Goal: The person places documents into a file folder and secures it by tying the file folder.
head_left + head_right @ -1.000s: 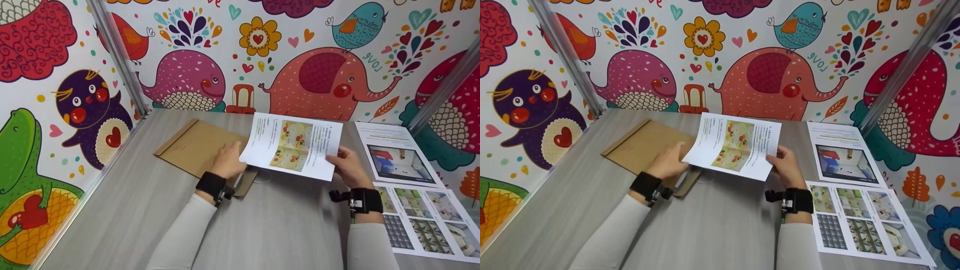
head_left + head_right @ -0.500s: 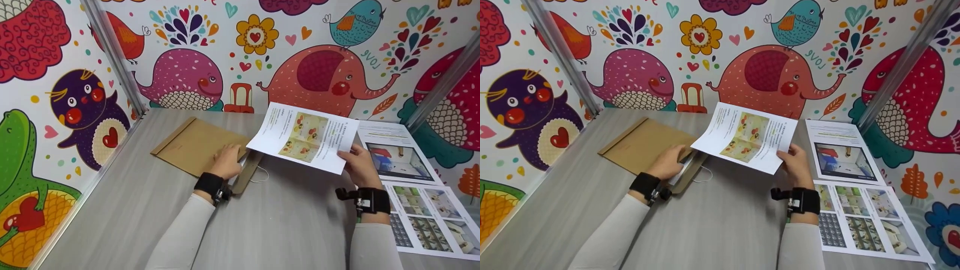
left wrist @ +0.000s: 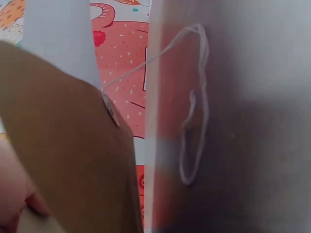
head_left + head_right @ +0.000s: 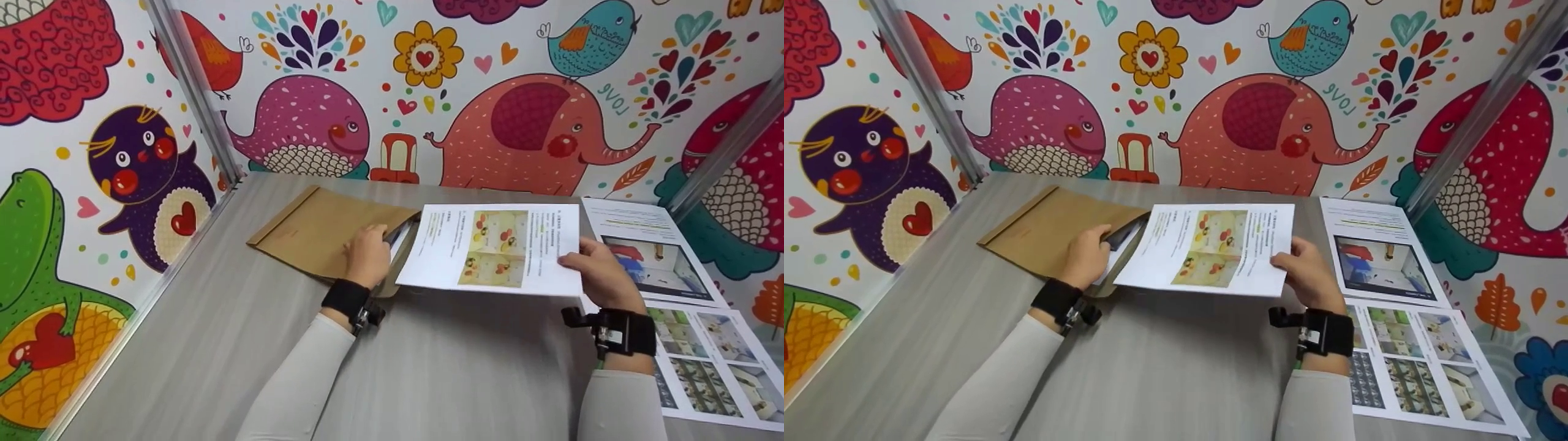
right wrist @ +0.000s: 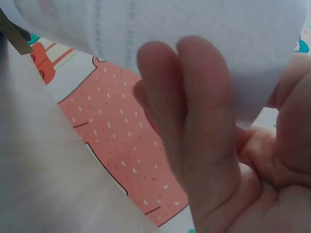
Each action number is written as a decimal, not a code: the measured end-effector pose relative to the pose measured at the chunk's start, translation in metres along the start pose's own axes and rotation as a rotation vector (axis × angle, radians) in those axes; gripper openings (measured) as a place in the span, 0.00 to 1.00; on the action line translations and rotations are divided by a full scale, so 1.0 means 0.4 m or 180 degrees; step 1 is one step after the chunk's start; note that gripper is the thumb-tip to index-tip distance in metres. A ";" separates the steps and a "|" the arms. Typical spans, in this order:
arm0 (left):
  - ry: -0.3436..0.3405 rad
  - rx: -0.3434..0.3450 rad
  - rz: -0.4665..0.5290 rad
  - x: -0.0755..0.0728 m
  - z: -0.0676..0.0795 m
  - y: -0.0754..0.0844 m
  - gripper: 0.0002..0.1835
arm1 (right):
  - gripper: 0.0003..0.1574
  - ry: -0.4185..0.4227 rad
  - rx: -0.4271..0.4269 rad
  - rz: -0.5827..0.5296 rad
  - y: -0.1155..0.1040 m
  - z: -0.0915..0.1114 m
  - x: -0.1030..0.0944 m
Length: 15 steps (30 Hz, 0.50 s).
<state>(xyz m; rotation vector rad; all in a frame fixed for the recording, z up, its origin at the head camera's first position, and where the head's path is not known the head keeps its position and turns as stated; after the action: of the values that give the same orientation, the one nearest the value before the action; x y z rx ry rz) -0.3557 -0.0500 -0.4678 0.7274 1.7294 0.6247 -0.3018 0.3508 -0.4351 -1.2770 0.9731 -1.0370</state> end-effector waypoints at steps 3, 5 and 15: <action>0.0064 0.0049 0.0045 -0.004 0.001 0.003 0.22 | 0.21 -0.0160 -0.0008 0.0128 -0.001 -0.005 0.012; 0.0100 0.0062 0.0070 -0.007 0.001 0.006 0.22 | 0.20 -0.0238 -0.0006 0.0179 -0.002 -0.009 0.019; 0.0155 0.0084 0.0072 -0.012 0.004 0.018 0.23 | 0.20 -0.0366 0.0067 0.0295 -0.034 0.003 0.036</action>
<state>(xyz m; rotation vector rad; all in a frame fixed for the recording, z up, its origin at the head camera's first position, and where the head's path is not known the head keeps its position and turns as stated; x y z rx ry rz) -0.3522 -0.0486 -0.4599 0.7567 1.7792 0.6408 -0.2978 0.3370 -0.4212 -1.2487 0.9226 -0.8906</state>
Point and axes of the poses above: each hand's wrist, its own z-axis away from the middle knuckle, its own x-axis out of the palm, y = z × x, the point moved 3 cm from there along -z, towards the middle knuckle, and after that the axes turned 8 degrees about z, right-handed, at the moved point
